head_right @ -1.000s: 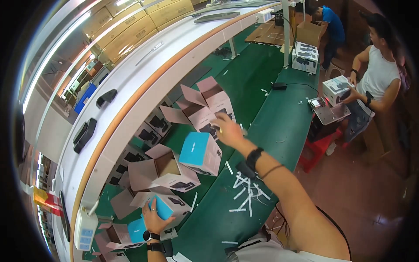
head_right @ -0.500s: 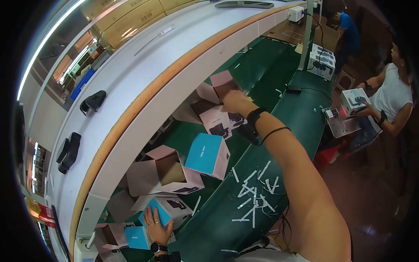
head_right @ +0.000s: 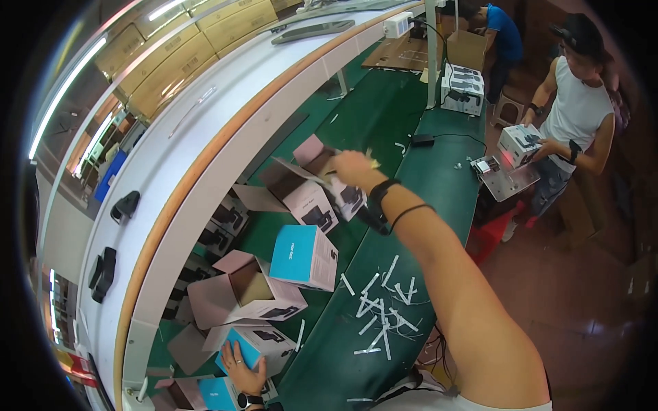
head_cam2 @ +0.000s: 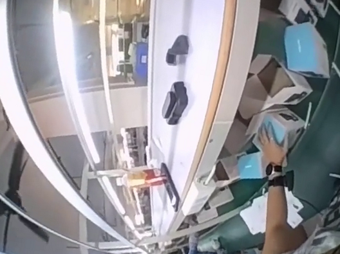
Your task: Packaging electronic components into small cardboard boxes on an assembly line.
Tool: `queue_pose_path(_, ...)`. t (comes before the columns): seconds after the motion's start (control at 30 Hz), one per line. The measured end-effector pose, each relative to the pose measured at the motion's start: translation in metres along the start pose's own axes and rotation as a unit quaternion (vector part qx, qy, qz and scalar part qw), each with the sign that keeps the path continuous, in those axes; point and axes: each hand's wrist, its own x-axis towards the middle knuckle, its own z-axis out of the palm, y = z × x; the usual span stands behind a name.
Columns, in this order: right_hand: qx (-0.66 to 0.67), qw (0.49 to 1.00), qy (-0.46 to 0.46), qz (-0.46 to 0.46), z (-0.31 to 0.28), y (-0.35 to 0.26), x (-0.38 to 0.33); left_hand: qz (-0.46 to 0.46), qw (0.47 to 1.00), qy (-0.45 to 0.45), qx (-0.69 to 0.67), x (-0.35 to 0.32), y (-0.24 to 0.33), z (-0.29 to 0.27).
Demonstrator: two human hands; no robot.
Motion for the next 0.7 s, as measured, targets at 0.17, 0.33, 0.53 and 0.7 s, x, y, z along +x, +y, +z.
queue_pose_path(0.17,0.116,0.983,0.141,-0.018,0.025,-0.031,-0.006,0.001,1.0,0.002,-0.007,-0.001,0.009,0.002)
queue_pose_path(0.33,0.185,0.975,0.078,-0.097,0.021,-0.038,0.0,0.019,0.999,0.022,0.028,0.002,0.028,-0.01)
queue_pose_path(0.53,0.045,0.996,-0.046,-0.065,0.022,-0.033,0.026,0.018,0.999,0.029,-0.027,0.017,0.024,0.006)
queue_pose_path(0.7,0.047,0.989,-0.094,-0.108,0.005,-0.051,0.024,0.016,0.999,0.029,-0.01,0.019,0.025,0.003)
